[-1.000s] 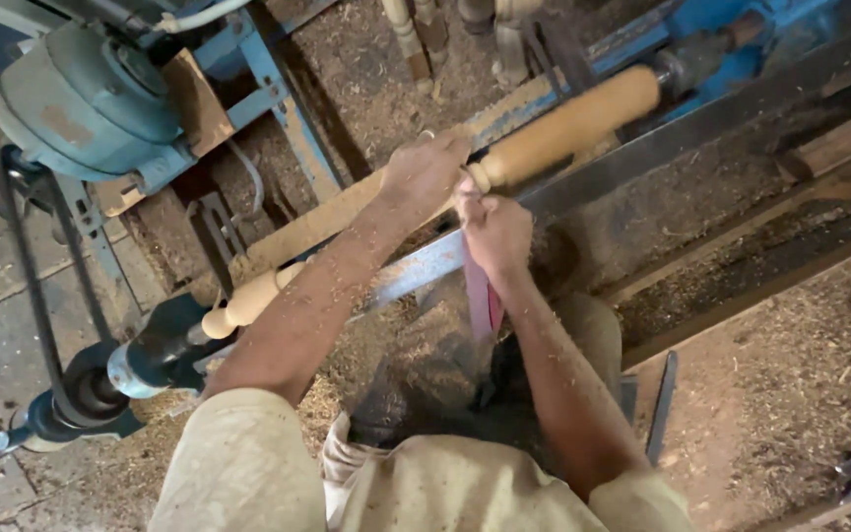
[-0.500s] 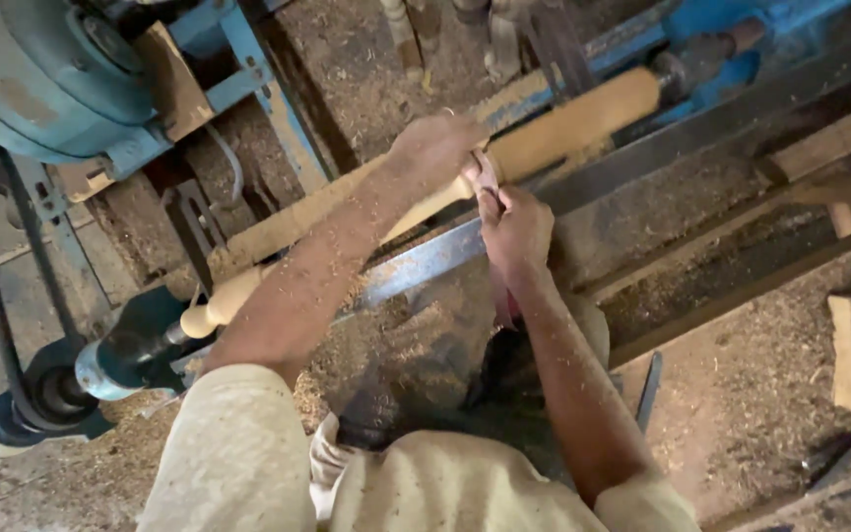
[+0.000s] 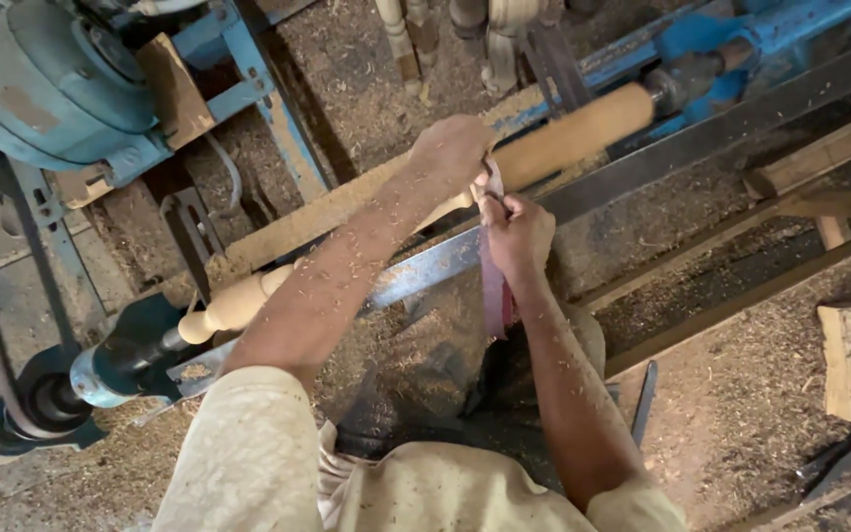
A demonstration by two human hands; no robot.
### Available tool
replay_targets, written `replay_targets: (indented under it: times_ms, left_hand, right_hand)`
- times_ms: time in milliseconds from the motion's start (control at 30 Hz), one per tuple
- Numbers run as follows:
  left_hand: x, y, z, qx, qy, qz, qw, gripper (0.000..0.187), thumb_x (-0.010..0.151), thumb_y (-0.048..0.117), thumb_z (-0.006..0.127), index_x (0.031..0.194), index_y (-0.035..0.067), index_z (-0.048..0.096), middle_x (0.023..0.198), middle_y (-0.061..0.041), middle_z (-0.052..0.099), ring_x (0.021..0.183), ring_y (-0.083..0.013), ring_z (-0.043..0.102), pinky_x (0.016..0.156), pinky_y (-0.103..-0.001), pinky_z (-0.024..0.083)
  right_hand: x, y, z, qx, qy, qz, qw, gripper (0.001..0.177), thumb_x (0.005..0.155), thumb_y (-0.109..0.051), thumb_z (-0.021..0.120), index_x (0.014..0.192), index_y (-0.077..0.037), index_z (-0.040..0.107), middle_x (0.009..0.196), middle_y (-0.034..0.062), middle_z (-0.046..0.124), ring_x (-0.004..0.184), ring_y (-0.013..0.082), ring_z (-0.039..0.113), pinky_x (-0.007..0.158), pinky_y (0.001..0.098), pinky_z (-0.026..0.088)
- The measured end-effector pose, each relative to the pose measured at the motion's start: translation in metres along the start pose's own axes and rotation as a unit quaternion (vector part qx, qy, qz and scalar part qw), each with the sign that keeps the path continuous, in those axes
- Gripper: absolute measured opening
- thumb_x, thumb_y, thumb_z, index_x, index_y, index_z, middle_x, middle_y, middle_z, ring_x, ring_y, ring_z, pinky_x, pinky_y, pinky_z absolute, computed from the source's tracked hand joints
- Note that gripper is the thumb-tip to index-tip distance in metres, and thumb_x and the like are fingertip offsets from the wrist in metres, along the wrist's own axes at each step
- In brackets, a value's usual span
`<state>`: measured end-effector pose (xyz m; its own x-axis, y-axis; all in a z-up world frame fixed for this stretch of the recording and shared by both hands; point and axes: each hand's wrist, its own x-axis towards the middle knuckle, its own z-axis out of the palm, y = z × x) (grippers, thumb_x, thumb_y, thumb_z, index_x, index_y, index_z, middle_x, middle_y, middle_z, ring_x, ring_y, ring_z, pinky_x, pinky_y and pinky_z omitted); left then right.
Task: The person uses a sanding block to smooth a rotating wooden spindle on a lathe. They repeatedly apply the sanding block along the spindle's contours while it spins, then briefly switch to a metal file to refine the surface before resuming sanding.
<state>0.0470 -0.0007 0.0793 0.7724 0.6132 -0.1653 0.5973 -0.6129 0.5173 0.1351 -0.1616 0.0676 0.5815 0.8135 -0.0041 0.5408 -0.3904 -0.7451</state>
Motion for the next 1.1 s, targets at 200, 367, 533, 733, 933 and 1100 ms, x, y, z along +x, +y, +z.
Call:
replay_targets:
  times_ms: [200,367,533,733,933,1100]
  left_hand:
    - [-0.003,0.016,-0.004,-0.020,-0.004,-0.005,1.000,0.009,0.082,0.015,0.072,0.090,0.010,0.073,0.096,-0.014,0.072,0.096,-0.0357,0.071,0.080,-0.048,0.058]
    - [-0.023,0.016,-0.009,-0.047,0.099,0.046,0.993,0.013,0.092,0.017,0.064,0.101,0.008,0.067,0.099,-0.010,0.066,0.089,-0.0342,0.072,0.073,-0.045,0.059]
    - [-0.037,0.031,-0.054,0.007,0.089,0.045,0.995,0.030,0.083,0.029,0.069,0.107,0.010,0.071,0.104,-0.013,0.069,0.097,-0.0352,0.070,0.078,-0.048,0.056]
    - [-0.010,0.030,-0.056,0.119,-0.197,-0.075,0.970,0.033,0.097,0.029,0.053,0.117,0.013,0.074,0.125,-0.015,0.070,0.116,-0.0359,0.066,0.101,-0.055,0.049]
    - [-0.004,-0.051,0.038,-0.088,-0.160,-0.008,0.983,0.042,0.104,0.033,0.044,0.114,0.001,0.069,0.125,-0.025,0.067,0.117,-0.0443,0.061,0.102,-0.049,0.047]
    - [-0.029,-0.065,0.047,-0.243,-0.148,-0.074,0.956,0.051,0.106,0.040,0.038,0.114,-0.001,0.067,0.124,-0.022,0.071,0.118,-0.0391,0.065,0.104,-0.044,0.048]
  right_hand:
    - [0.001,0.013,0.005,-0.011,0.030,0.008,0.999,0.033,0.090,-0.032,0.072,0.076,-0.002,0.071,0.067,0.0214,0.063,0.061,0.0404,0.064,0.058,0.0473,0.050]
    - [-0.003,0.013,0.010,-0.040,0.039,-0.006,0.998,0.032,0.096,-0.031,0.073,0.083,-0.002,0.070,0.076,0.0226,0.065,0.071,0.0434,0.065,0.065,0.0491,0.051]
    - [-0.017,-0.001,-0.021,-0.057,0.051,-0.157,0.985,0.025,0.093,-0.014,0.071,0.116,-0.006,0.070,0.101,0.0191,0.068,0.087,0.0413,0.067,0.074,0.0482,0.055]
    - [-0.021,-0.021,-0.006,-0.188,0.022,-0.199,0.962,0.048,0.077,-0.005,0.071,0.124,-0.005,0.063,0.109,0.0139,0.067,0.087,0.0371,0.067,0.073,0.0453,0.056]
    - [-0.037,-0.027,0.010,-0.222,0.058,-0.202,0.952,0.058,0.076,-0.003,0.070,0.132,0.000,0.058,0.112,0.0135,0.062,0.093,0.0373,0.064,0.079,0.0432,0.055]
    - [-0.044,-0.026,0.014,-0.205,0.052,-0.211,0.954,0.063,0.075,-0.007,0.071,0.135,0.006,0.056,0.111,0.0148,0.058,0.091,0.0373,0.063,0.075,0.0453,0.055]
